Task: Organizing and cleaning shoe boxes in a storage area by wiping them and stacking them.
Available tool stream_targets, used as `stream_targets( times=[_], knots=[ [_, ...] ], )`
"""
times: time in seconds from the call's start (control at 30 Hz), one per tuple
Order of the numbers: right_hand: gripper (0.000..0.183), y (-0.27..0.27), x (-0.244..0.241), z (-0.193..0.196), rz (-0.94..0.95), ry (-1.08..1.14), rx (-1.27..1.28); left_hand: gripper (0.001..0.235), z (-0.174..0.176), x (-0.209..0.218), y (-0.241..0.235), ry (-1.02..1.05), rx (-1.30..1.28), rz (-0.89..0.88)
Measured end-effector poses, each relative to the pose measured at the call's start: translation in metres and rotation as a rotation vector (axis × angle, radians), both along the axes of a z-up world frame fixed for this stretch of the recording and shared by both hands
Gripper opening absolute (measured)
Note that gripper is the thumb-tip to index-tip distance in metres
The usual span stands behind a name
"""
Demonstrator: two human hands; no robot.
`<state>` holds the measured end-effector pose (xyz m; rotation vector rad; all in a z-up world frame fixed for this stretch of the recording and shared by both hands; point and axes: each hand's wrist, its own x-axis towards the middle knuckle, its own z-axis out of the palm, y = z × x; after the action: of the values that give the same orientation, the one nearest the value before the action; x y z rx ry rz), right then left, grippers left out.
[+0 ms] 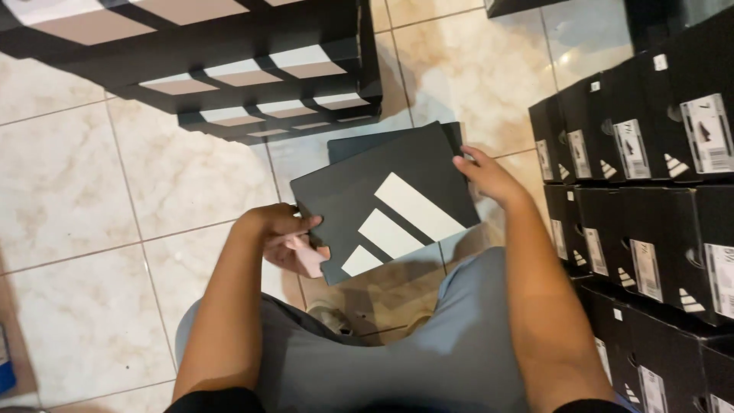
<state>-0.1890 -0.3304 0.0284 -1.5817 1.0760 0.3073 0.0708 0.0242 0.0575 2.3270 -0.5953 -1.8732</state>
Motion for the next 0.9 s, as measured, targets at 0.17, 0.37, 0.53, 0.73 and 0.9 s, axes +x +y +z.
stream_targets(
  times=[0.17, 0.37, 0.53, 0.73, 0.9],
  knots=[
    [0.05, -0.009, 0.005, -0.036, 0.276, 0.092, -0.278, 0.112, -0.037, 0.018, 0.015, -0.056, 0.085, -0.327],
    [0.045, -0.007, 0.006, -0.041, 0.197, 0.019, -0.349, 0.086, 0.024, -0.015, -0.003, -0.009, -0.165, -0.045],
    [0.04, 0.008, 0.016, 0.002, 0.084, -0.033, -0.47, 0.06, -0.042, 0.023, 0.031, -0.318, -0.077, -0.354],
    [0.033, -0.02, 0.007, -0.037, 0.014, 0.137, -0.611, 0.043, 0.085, 0.031, 0.041, -0.289, 0.352, -0.059],
    [0.033, -0.014, 0.017, -0.027, -0.088, 0.096, -0.63, 0.056, 0.075, 0.009, 0.016, -0.34, 0.329, -0.119]
  ],
)
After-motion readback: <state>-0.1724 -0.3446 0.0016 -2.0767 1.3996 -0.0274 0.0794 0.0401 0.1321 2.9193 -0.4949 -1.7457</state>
